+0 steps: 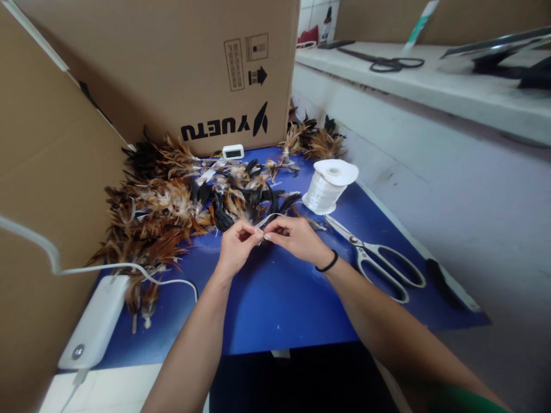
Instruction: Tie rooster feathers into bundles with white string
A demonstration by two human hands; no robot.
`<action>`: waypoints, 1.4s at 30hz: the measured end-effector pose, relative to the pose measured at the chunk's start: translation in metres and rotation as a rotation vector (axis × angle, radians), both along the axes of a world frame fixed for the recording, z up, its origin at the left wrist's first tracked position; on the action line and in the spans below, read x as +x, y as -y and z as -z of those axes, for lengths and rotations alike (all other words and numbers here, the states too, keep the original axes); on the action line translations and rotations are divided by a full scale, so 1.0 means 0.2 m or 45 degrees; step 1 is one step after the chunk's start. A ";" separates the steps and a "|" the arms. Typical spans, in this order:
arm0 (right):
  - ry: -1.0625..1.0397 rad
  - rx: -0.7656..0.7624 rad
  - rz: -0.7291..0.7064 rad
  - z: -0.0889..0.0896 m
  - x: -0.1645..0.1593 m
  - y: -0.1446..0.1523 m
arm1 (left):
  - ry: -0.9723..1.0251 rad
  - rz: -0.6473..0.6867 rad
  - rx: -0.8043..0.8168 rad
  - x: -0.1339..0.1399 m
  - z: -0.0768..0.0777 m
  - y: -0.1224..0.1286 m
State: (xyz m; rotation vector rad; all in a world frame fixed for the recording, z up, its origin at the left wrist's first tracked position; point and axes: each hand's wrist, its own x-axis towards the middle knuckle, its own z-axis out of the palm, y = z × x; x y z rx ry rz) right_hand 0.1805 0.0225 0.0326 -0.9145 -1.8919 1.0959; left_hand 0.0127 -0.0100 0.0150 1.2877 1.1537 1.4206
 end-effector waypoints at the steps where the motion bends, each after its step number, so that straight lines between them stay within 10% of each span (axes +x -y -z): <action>1: 0.013 0.016 0.009 0.00 0.00 0.00 | -0.019 -0.010 0.010 0.00 0.00 0.00; 17: -0.141 -0.020 0.048 0.04 -0.04 0.01 | -0.199 -0.181 0.234 0.02 0.04 0.01; 37: 0.110 0.475 0.387 0.05 -0.09 0.06 | -0.260 -0.259 0.299 0.05 0.06 0.00; 42: 0.090 0.304 0.332 0.06 -0.10 0.05 | -0.311 -0.307 0.301 0.06 0.07 0.01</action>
